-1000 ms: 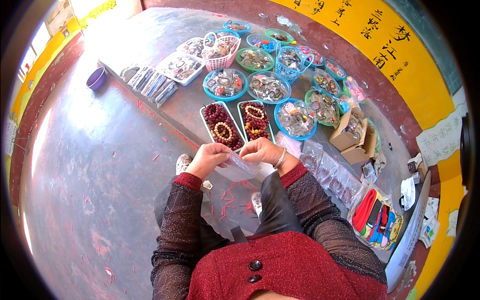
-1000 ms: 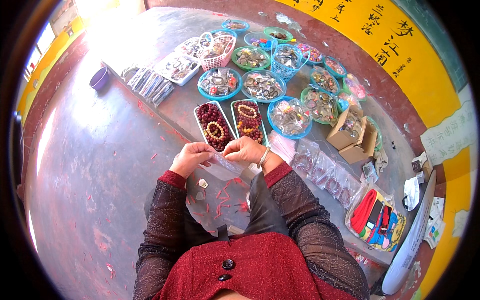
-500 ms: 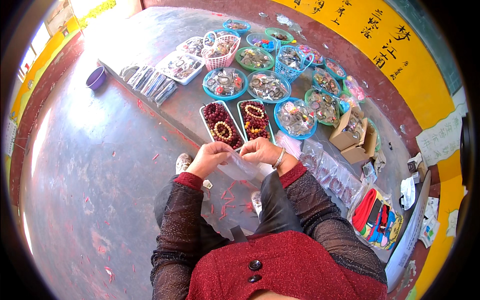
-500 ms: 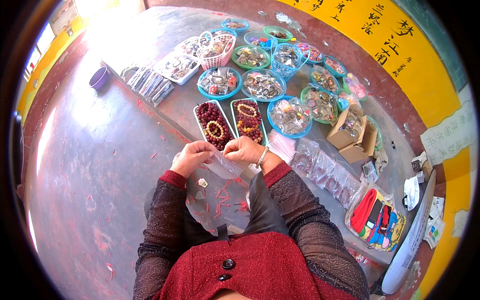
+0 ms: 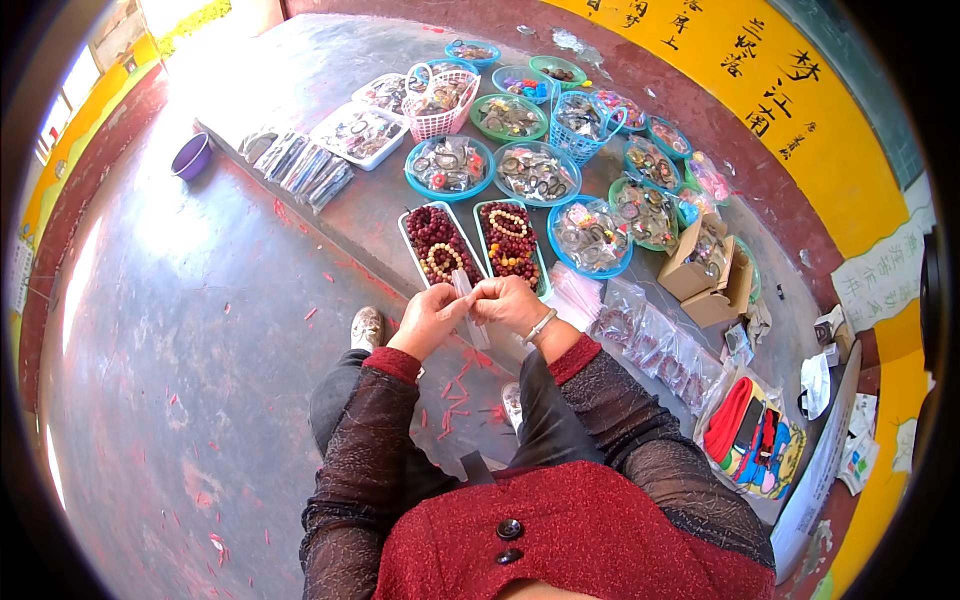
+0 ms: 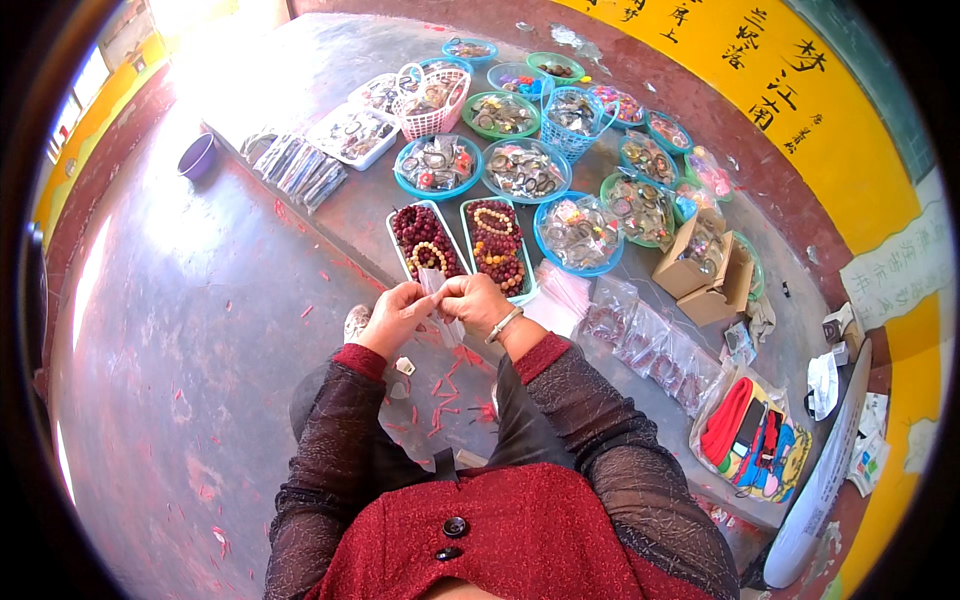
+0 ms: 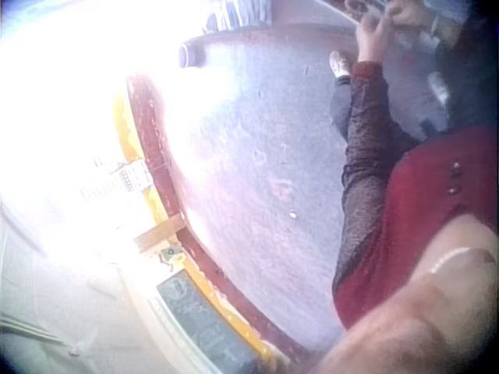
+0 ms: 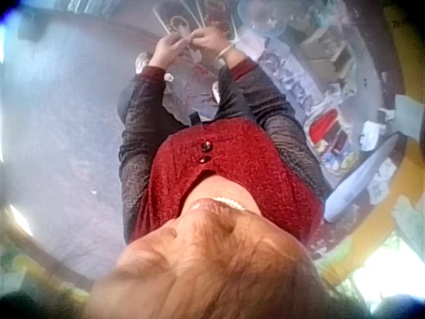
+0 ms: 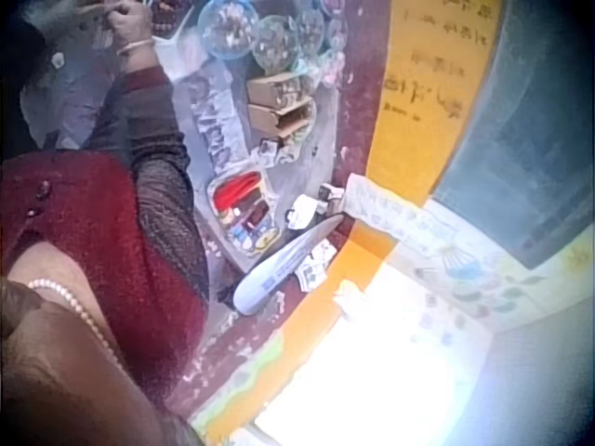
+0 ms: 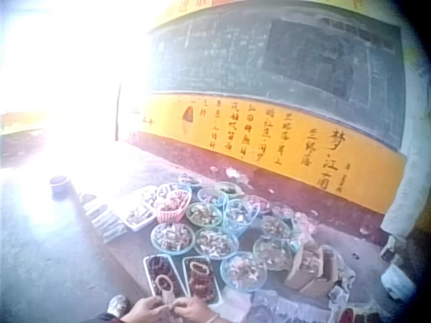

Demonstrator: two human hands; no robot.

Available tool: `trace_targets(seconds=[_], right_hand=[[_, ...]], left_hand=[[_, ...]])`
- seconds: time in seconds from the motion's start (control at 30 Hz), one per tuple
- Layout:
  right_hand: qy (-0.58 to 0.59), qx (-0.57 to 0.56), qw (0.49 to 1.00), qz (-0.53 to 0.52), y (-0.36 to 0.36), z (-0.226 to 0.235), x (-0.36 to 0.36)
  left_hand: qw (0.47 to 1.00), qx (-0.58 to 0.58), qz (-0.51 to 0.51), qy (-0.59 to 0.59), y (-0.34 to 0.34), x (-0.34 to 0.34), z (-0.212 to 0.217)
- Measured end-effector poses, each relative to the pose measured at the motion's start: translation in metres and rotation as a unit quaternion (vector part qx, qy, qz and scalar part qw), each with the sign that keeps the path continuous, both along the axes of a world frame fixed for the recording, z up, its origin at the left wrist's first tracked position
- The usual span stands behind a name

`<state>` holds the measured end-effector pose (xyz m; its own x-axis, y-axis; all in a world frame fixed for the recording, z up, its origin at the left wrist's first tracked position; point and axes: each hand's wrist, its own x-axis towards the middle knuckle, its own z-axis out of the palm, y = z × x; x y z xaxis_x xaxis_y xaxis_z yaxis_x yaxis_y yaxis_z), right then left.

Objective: The person sits on the floor and repeatedly picks up beaded bracelets from trays, places them into small clear plastic bags, and sets the packaged items aside. They handle both dark and light-colored beads throughout the process.

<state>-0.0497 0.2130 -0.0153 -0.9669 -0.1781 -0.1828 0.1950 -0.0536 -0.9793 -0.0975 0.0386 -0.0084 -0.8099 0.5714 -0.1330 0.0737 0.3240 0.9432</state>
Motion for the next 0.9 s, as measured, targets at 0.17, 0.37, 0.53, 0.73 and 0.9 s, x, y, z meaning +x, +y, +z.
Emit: trace_targets(seconds=[0.17, 0.37, 0.53, 0.73, 0.9], right_hand=[[-0.015, 0.052, 0.998, -0.004, 0.003, 0.004, -0.001], [0.026, 0.094, 0.994, -0.047, 0.003, -0.005, -0.004], [0.172, 0.344, 0.918, -0.095, -0.007, 0.003, 0.004], [0.276, 0.467, 0.838, -0.057, -0.013, -0.002, 0.005], [0.285, 0.525, 0.802, -0.019, -0.013, 0.002, 0.008]], left_hand=[[0.997, 0.035, 0.023, -0.067, -0.004, 0.001, 0.004], [0.995, 0.006, 0.056, -0.086, -0.005, -0.001, 0.003], [0.965, -0.242, 0.070, 0.071, -0.005, 0.001, 0.012], [0.952, -0.154, 0.149, 0.218, -0.002, 0.010, 0.000], [0.902, -0.172, 0.023, 0.396, -0.006, 0.005, -0.012]])
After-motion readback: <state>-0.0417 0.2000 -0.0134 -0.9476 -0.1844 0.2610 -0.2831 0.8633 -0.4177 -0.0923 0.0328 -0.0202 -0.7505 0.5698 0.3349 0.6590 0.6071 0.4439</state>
